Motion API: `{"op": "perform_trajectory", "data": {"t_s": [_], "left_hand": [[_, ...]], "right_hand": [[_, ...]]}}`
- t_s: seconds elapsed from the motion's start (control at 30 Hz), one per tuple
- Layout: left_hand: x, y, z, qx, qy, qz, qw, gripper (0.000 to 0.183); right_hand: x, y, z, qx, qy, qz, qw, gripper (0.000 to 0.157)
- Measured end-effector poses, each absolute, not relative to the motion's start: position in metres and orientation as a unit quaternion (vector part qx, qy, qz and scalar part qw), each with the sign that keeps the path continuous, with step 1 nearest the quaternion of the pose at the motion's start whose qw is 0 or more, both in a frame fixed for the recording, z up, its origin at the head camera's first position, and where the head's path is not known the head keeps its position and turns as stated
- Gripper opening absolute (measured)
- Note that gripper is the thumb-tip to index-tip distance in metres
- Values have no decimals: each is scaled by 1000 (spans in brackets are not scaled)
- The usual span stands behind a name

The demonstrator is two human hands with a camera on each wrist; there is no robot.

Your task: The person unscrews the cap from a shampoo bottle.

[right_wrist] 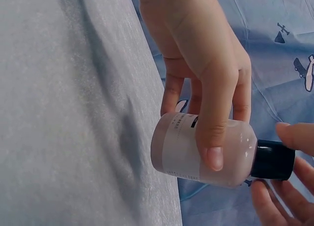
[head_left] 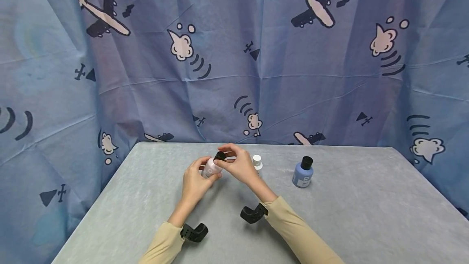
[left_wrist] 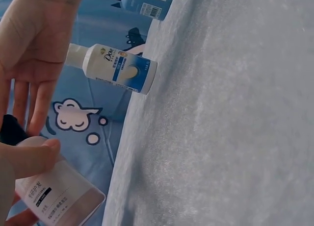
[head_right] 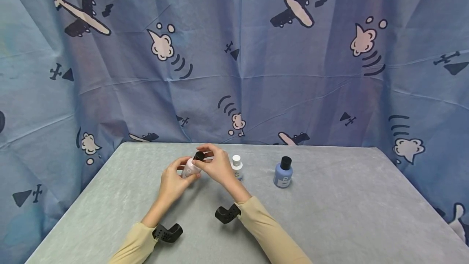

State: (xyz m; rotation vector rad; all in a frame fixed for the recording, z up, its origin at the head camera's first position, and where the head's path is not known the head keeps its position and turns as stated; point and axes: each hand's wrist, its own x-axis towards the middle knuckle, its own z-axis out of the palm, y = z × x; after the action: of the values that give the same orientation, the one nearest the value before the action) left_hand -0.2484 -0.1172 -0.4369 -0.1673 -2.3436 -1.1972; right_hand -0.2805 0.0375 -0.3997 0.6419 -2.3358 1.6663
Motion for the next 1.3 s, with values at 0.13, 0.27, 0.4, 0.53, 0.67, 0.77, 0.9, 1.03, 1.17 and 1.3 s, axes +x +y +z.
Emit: {"op": "perform_trajectory", "data": {"t_s": [0.13, 0.27, 0.4, 0.53, 0.67, 0.77, 0.9, 1.03, 1.17, 1.3], "left_hand": [[-248, -118, -437, -51, -859, -442, 253, 55], [-248, -119, -438, -44, -860, -442, 253, 55], [-248, -119, -439, -43, -861, -440, 253, 55], [-248, -120, -440, -42, -859, -444, 252, 56], [-247, -121, -441, -43, -857, -450, 247, 55], [-247, -121, -441, -44, -855, -457, 241, 54], [-246, -121, -439, -43, -853, -466, 230, 54], [-246, -122, -439, -39, -853, -469, 226, 55], [-246, -122, -439, -31, -853, -469, 226, 55], [-245, -120, -438, -21, -855, -465, 228, 54]], "right_hand": [[-280, 36, -399, 193, -808, 547, 106, 33], [-280, 35, -400, 180, -814, 542, 105, 31], [-280, 35, -401, 183, -815, 539, 108, 27], [-280, 35, -401, 191, -814, 539, 104, 25], [-279, 35, -401, 202, -812, 538, 99, 24], [-279, 35, -401, 210, -810, 539, 94, 24], [-279, 34, -400, 226, -805, 541, 89, 25], [-279, 34, -400, 242, -796, 548, 83, 25], [-280, 34, -401, 242, -789, 559, 78, 30], [-279, 33, -402, 226, -793, 559, 86, 31]]}}
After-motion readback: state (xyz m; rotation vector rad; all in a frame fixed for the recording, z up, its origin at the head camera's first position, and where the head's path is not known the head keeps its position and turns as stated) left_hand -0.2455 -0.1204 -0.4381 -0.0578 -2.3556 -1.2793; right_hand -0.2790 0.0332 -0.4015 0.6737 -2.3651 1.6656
